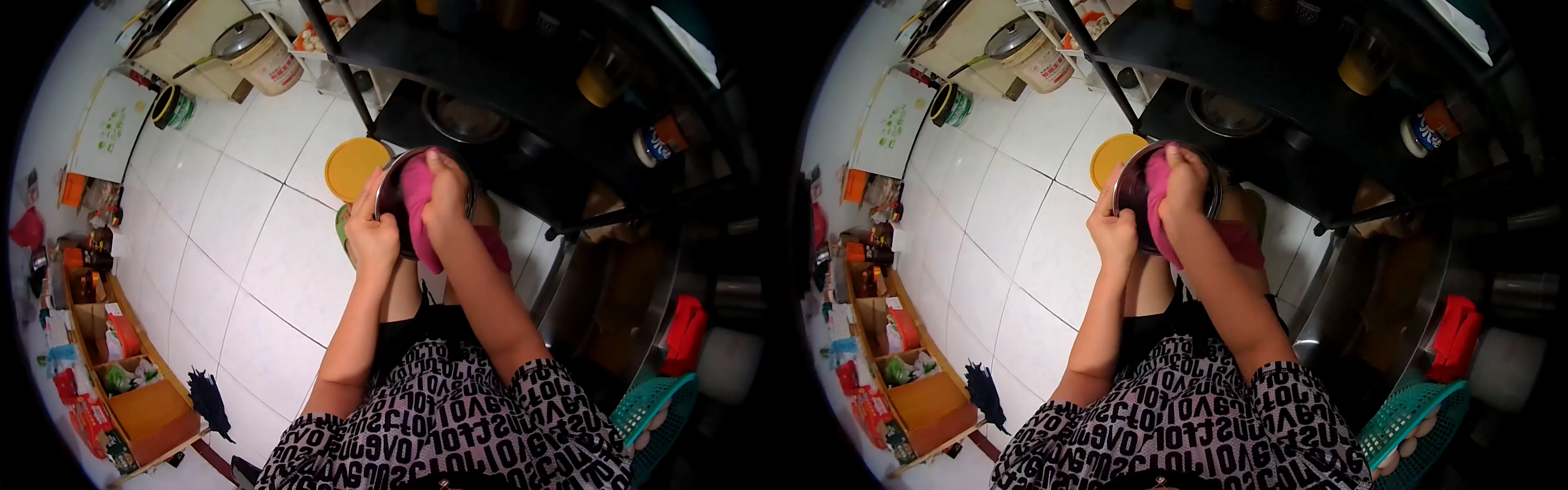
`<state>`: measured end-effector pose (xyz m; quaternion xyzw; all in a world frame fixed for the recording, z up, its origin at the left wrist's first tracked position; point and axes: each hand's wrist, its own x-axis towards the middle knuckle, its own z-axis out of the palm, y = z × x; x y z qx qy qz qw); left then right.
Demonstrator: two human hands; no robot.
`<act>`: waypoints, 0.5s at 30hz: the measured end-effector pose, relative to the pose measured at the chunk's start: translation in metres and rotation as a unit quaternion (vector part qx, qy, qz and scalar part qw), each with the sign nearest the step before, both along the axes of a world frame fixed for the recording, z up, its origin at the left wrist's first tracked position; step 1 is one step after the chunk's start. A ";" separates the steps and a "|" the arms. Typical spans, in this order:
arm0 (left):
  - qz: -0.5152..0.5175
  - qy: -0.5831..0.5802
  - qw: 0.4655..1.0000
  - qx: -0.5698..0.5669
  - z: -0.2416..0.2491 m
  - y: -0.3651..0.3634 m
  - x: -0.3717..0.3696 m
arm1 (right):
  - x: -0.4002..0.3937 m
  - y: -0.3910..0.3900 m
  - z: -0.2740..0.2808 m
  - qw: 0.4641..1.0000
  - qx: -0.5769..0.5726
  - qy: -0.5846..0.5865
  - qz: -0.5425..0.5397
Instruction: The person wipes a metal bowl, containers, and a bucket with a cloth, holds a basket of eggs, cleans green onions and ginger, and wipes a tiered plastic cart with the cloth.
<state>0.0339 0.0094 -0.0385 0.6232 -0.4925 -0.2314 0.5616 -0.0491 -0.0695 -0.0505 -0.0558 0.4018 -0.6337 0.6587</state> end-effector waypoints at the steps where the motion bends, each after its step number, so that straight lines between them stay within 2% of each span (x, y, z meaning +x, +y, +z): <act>1: 0.003 0.001 1.000 -0.004 0.000 0.002 -0.001 | -0.009 -0.001 -0.005 0.999 0.016 -0.027 0.020; 4: -0.012 -0.026 1.000 -0.002 0.008 0.004 -0.004 | -0.018 -0.002 -0.011 0.998 0.034 -0.057 -0.017; 6: -0.014 -0.048 0.999 0.000 0.010 0.006 -0.003 | -0.031 0.002 -0.002 0.978 0.150 -0.134 0.051; 9: -0.009 -0.054 0.998 -0.004 0.007 0.006 -0.004 | -0.039 0.000 0.006 0.972 0.144 -0.149 0.108; 11: 0.003 -0.037 0.999 -0.008 0.005 0.004 -0.002 | -0.037 -0.007 -0.011 0.972 0.111 -0.163 0.129; 13: 0.001 -0.044 0.999 -0.005 0.005 0.003 -0.001 | -0.029 -0.008 0.003 0.955 0.070 -0.189 0.215; 14: 0.002 -0.050 0.999 -0.003 0.004 0.001 0.000 | -0.026 -0.006 0.010 0.948 0.090 -0.176 0.251; 15: 0.003 -0.051 0.999 -0.004 0.003 0.000 0.002 | -0.020 -0.004 0.010 0.947 0.088 -0.176 0.252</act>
